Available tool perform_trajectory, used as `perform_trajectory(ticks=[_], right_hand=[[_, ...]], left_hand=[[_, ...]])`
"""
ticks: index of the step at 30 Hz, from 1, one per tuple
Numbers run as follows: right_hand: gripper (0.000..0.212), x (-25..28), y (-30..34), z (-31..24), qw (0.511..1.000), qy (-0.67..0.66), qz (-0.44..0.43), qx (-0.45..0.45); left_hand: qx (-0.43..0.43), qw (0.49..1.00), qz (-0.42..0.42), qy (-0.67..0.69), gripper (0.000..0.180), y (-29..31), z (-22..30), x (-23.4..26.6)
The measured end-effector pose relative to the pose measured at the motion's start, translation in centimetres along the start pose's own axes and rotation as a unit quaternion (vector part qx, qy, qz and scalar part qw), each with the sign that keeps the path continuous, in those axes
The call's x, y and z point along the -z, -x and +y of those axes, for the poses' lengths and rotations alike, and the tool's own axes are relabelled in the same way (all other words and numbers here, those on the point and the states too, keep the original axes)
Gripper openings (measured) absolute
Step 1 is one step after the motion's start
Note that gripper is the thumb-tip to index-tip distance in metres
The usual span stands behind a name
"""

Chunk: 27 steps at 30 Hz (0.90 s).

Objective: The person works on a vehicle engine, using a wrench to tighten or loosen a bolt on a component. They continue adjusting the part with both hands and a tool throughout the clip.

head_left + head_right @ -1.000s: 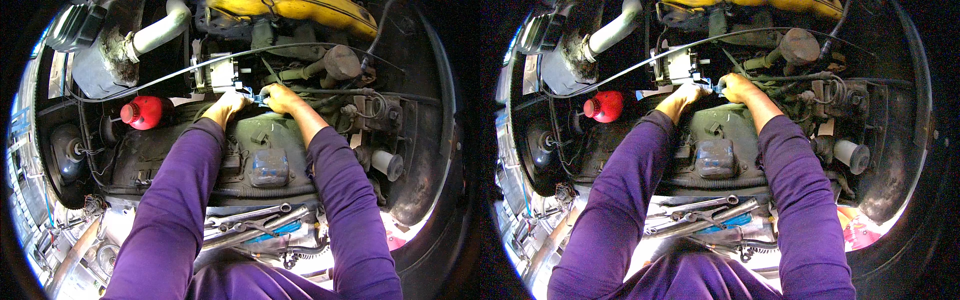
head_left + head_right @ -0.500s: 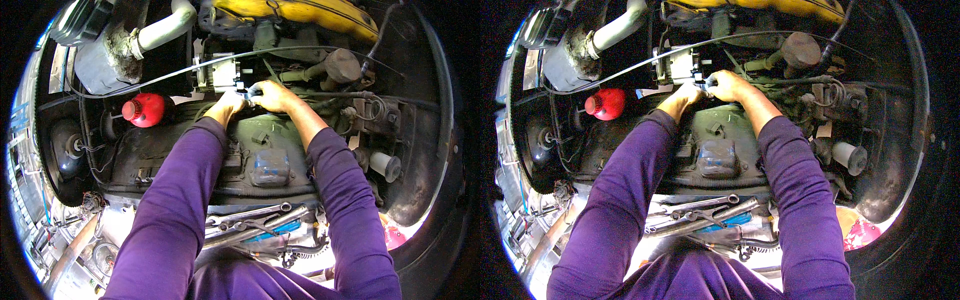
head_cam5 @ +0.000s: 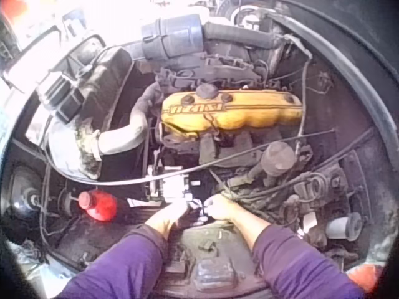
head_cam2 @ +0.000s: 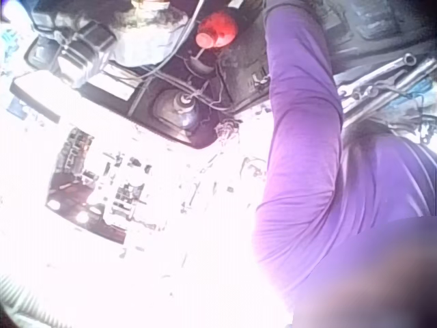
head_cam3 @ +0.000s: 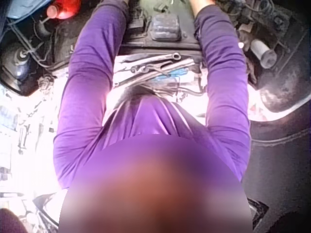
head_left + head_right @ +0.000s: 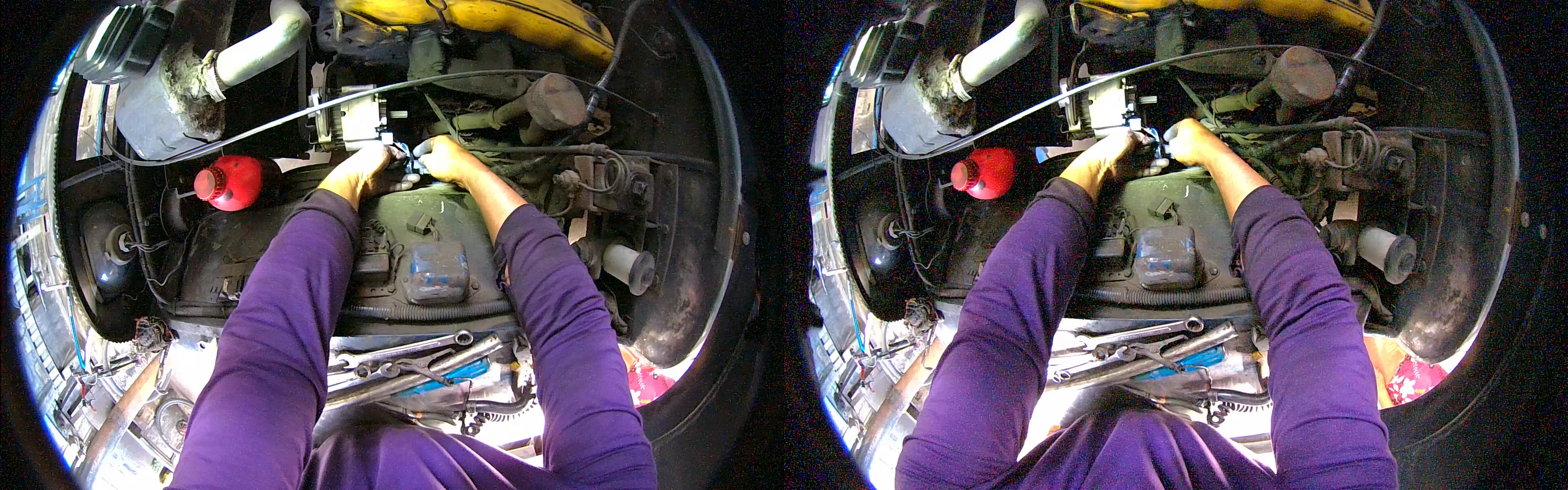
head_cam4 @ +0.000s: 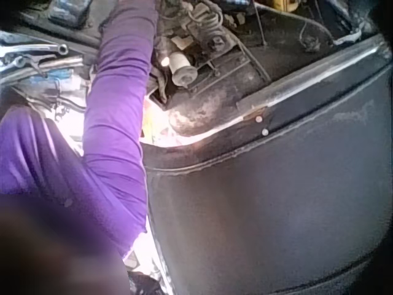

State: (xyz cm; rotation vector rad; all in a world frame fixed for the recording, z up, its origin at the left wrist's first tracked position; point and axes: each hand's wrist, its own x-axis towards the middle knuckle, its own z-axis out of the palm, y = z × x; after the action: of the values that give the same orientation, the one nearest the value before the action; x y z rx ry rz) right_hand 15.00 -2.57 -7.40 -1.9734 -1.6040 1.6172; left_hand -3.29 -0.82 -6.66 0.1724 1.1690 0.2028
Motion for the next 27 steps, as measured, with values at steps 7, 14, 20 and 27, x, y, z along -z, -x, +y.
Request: perform_trajectory(ticks=[7, 14, 20, 27], right_hand=[[0.022, -1.1, -0.8, 1.1, 0.993, -0.119, -0.009, 0.006], [0.028, -1.0, 0.3, 0.3, 0.996, -0.083, -0.006, 0.015], [0.031, -1.3, 0.2, 0.1, 1.000, 0.006, 0.013, 0.007], [0.023, 0.5, 1.0, -1.8, 0.967, 0.236, 0.016, 0.094]], left_hand=[[-0.005, 0.985, 0.081, -0.150, 0.023, -1.9, -0.3, -0.1], [-0.110, 0.558, 0.156, -0.808, 0.039, -2.0, -0.2, 0.0], [-0.109, 0.808, 0.173, -0.552, 0.047, -2.0, 0.0, -0.1], [-0.255, 0.620, 0.155, -0.725, 0.023, -5.1, -2.2, 1.5]])
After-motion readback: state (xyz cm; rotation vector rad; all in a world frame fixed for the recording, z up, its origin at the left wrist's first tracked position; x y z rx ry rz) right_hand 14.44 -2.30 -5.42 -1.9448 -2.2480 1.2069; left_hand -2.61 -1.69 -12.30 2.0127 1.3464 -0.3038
